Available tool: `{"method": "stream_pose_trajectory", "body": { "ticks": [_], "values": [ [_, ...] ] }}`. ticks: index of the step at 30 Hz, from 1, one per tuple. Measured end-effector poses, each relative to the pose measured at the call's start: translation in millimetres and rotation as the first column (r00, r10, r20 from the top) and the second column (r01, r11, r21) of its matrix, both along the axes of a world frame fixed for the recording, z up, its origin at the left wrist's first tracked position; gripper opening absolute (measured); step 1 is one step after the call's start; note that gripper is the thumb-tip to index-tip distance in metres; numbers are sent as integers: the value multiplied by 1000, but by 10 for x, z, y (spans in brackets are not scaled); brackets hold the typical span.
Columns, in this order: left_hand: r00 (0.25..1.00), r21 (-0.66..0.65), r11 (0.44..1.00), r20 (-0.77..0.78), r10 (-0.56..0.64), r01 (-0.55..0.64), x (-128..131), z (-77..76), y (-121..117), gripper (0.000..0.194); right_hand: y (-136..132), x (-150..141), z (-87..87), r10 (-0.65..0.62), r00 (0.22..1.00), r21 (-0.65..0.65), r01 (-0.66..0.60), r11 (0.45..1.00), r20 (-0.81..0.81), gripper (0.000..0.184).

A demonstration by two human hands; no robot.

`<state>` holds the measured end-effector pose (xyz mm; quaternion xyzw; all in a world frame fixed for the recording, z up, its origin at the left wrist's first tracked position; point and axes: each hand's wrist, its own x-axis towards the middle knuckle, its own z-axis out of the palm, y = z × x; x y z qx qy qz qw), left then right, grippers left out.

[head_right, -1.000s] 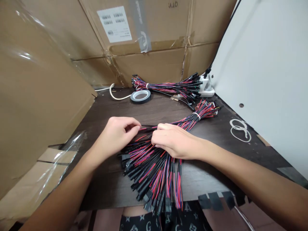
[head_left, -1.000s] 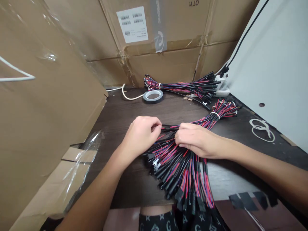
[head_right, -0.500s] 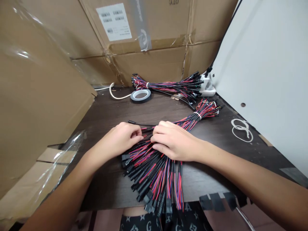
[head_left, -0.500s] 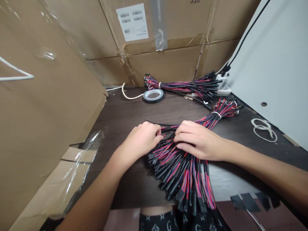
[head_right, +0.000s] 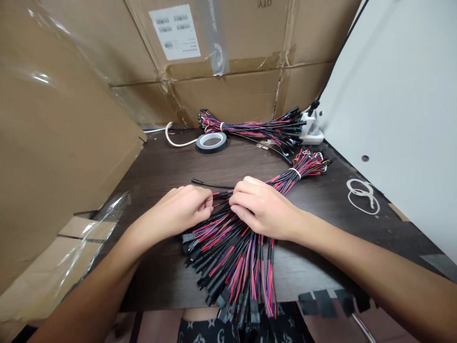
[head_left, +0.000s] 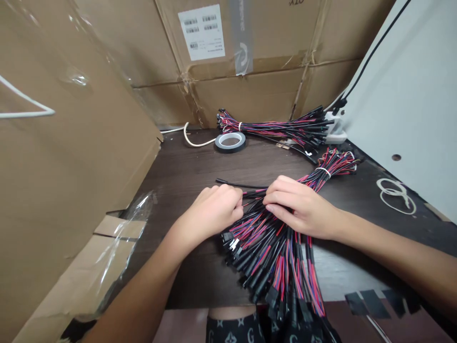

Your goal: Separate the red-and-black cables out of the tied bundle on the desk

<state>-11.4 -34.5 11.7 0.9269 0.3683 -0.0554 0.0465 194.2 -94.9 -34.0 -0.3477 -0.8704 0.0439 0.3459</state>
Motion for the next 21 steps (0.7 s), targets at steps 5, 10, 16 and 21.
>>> {"method": "stream_pose_trajectory", "body": {
  "ticks": [5, 10, 16, 21],
  "values": [
    [999, -10, 1000, 17, 29, -29, 9, 21, -9, 13, 7, 9, 1, 0, 1000, 13, 0, 1000, -1, 14],
    [970, -179, 984, 240, 31, 12, -46, -9, 40, 15, 5, 11, 8, -5, 1000, 14, 5, 1000, 7, 14],
    [913, -211, 977, 405, 51, 39, -87, -61, 88, 11, 4, 5, 14, -10, 1000, 8, 10, 1000, 9, 15],
    [969, -167, 983, 246, -30, 73, -87, -66, 90, 15, 4, 8, 8, -12, 1000, 2, 12, 1000, 10, 14]
  ]
}}
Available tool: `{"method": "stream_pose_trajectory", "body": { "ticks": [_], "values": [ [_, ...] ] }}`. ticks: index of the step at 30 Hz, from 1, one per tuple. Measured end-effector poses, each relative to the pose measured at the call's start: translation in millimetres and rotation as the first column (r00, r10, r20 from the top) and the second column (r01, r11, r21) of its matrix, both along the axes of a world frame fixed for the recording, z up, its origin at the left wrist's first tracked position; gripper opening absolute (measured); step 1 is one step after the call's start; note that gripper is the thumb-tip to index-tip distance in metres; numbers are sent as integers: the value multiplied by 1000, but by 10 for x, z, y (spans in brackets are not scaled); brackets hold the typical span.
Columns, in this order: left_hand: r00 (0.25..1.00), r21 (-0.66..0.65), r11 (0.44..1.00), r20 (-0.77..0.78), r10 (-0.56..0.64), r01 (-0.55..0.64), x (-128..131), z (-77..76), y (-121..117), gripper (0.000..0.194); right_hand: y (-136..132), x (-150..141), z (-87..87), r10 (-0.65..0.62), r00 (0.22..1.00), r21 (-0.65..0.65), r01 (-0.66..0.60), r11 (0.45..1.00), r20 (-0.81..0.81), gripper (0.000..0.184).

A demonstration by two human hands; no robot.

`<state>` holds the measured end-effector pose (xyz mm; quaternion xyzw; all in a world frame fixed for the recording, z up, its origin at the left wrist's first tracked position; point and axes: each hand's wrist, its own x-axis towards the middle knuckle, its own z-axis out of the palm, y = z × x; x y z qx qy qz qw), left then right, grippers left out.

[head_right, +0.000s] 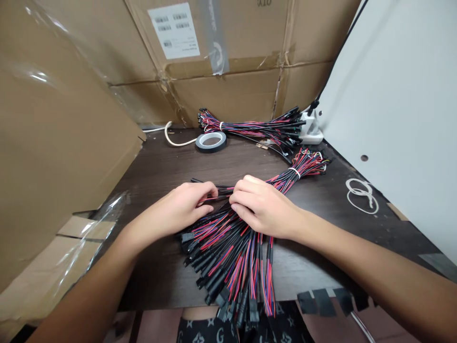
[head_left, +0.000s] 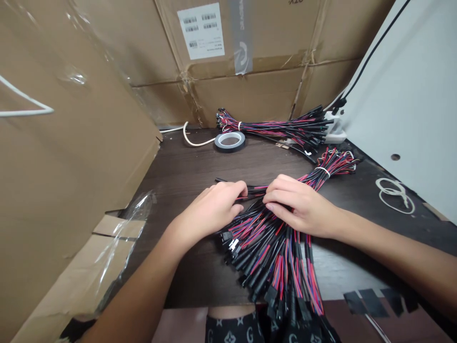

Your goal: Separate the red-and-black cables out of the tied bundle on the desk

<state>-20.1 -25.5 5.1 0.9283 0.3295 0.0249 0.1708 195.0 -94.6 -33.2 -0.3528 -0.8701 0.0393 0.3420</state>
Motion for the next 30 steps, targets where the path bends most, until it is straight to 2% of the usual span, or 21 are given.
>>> {"method": "stream_pose_trajectory", "body": {
  "ticks": [13, 18, 21, 25, 30],
  "values": [
    [986, 203, 979, -167, 31, 4, 75, 39, -56, 6, -2, -5, -2, -3, 1000, -8, 3, 1000, 0, 16],
    [974, 270, 963, -221, 44, 18, 143, -14, -93, 13, -8, -26, -2, -3, 1000, 4, 3, 1000, -1, 16],
    [983, 252, 967, -181, 12, 34, 181, -35, -82, 20, -14, -42, 1, -2, 1000, 10, 2, 1000, 3, 17],
    [988, 205, 979, -153, 24, 8, 227, -25, -67, 13, -23, -47, 21, -2, 1000, 17, 2, 1000, 5, 16],
    [984, 251, 967, -177, 17, 28, 244, -17, -60, 11, -33, -38, 40, -14, 1000, 31, 14, 999, 3, 16]
  ]
}}
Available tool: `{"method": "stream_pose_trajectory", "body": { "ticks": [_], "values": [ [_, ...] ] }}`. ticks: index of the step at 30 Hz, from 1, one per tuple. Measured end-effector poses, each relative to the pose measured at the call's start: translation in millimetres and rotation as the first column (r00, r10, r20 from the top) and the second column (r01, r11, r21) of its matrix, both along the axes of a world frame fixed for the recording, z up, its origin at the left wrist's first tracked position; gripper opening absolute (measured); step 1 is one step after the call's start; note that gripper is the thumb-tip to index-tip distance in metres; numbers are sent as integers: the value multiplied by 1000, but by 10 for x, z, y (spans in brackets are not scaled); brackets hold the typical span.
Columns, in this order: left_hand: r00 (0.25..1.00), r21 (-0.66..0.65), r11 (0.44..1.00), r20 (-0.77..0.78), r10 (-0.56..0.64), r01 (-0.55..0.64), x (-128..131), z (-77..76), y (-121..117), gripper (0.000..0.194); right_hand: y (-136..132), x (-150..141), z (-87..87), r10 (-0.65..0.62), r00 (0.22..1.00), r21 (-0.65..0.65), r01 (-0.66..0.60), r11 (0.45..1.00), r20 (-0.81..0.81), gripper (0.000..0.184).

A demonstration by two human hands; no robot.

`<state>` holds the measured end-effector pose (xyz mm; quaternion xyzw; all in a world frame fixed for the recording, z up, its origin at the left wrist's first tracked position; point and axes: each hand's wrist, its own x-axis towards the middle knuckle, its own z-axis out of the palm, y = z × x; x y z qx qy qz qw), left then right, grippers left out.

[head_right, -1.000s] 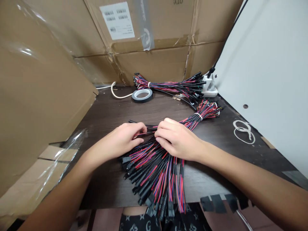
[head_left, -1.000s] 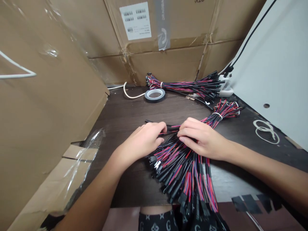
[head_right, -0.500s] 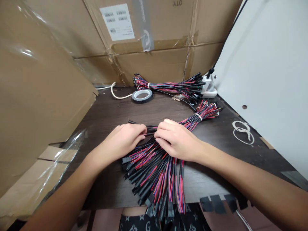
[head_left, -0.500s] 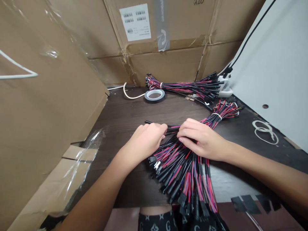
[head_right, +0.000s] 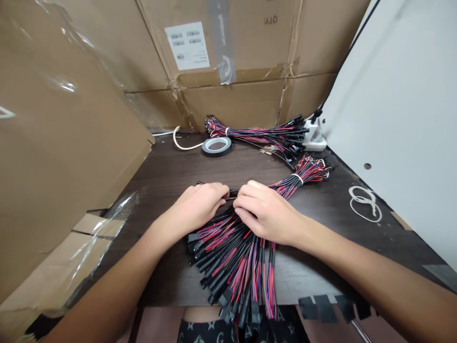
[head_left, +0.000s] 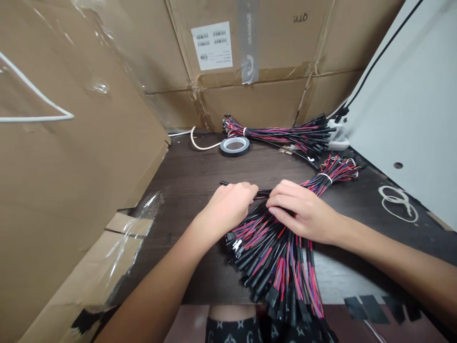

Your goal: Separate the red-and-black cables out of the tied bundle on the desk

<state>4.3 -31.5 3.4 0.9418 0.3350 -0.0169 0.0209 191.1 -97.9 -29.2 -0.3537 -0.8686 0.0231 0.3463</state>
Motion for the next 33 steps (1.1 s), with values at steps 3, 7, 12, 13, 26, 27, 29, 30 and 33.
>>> {"method": "stream_pose_trajectory", "body": {
  "ticks": [3, 7, 12, 13, 26, 27, 29, 30, 33],
  "values": [
    [1000, 18, 1000, -15, -25, 26, -12, 7, 4, 11, 1, 3, -4, 1, 1000, 0, -1, 1000, 7, 17],
    [997, 6, 1000, -71, -2, 3, -30, 6, 3, 9, 2, 5, -6, 3, 1000, -2, -3, 1000, 7, 16],
    [997, 1, 1000, -77, -2, 2, -36, -29, 10, 15, -1, 10, -2, 1, 1000, -11, -1, 1000, 13, 17],
    [997, 2, 1000, -70, -11, 11, -35, -33, 13, 15, -1, 12, -2, 2, 1000, -12, -2, 1000, 16, 18],
    [996, 39, 999, -87, -3, 6, -38, -41, -34, 12, -3, 11, 3, -23, 998, -12, 23, 1000, 50, 21],
    [996, 34, 999, -94, -4, 8, -40, -36, -34, 13, -2, 10, 4, -24, 998, -14, 25, 1000, 54, 21],
    [994, 19, 1000, -106, -17, 19, -47, -33, -24, 14, -2, 11, 4, -23, 998, -15, 24, 1000, 52, 21],
    [994, 12, 1000, -104, -27, 28, -52, -36, -16, 14, -2, 12, 4, -21, 999, -14, 22, 1000, 49, 21],
    [997, -10, 998, -57, -61, 60, -66, -54, 19, 13, -4, 15, 0, -13, 999, -24, 14, 1000, 44, 20]
  ]
}}
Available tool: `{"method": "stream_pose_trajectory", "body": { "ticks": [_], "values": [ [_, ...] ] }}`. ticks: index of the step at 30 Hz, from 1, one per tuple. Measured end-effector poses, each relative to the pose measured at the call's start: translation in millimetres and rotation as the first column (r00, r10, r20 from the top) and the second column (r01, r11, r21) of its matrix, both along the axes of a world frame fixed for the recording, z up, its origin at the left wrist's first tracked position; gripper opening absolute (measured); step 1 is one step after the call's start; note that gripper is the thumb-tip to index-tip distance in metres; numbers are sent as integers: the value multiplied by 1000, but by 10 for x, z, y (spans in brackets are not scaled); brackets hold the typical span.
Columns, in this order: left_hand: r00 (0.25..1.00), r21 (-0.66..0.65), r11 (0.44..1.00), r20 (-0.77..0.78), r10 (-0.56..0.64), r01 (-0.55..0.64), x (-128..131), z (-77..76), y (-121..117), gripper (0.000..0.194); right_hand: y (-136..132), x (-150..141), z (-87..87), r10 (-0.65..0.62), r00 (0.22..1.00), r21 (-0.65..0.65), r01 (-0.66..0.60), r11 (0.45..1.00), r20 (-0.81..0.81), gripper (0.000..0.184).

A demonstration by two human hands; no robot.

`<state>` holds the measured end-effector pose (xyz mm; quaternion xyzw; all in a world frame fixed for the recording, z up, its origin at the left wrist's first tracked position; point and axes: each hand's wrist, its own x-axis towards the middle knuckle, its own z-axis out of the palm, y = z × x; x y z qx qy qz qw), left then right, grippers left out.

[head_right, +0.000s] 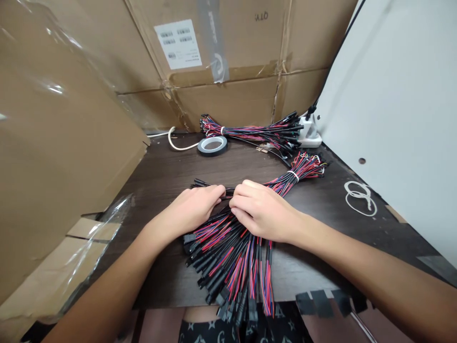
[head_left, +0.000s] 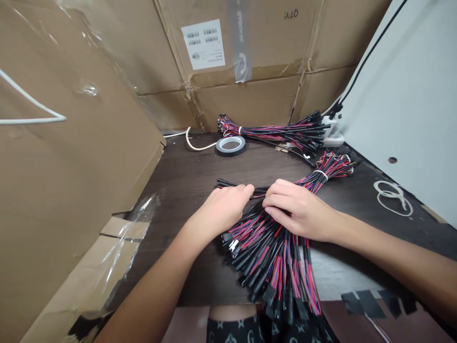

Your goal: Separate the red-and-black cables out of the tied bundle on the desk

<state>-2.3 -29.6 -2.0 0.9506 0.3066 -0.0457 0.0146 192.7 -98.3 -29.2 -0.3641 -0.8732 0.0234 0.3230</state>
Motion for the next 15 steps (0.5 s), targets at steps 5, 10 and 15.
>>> {"method": "stream_pose_trajectory", "body": {
  "ticks": [5, 10, 15],
  "values": [
    [990, -78, 995, 132, -49, 60, 17, -34, 47, 22, -2, -1, -1, -2, 1000, 9, 2, 1000, 2, 21],
    [976, -119, 992, 218, -5, 32, 31, -83, 61, 21, -4, -10, 4, -4, 1000, 8, 4, 1000, 16, 22],
    [962, -147, 988, 274, -8, 50, 23, -104, 79, 13, -11, -6, 7, -7, 1000, -7, 7, 1000, 21, 23]
  ]
}}
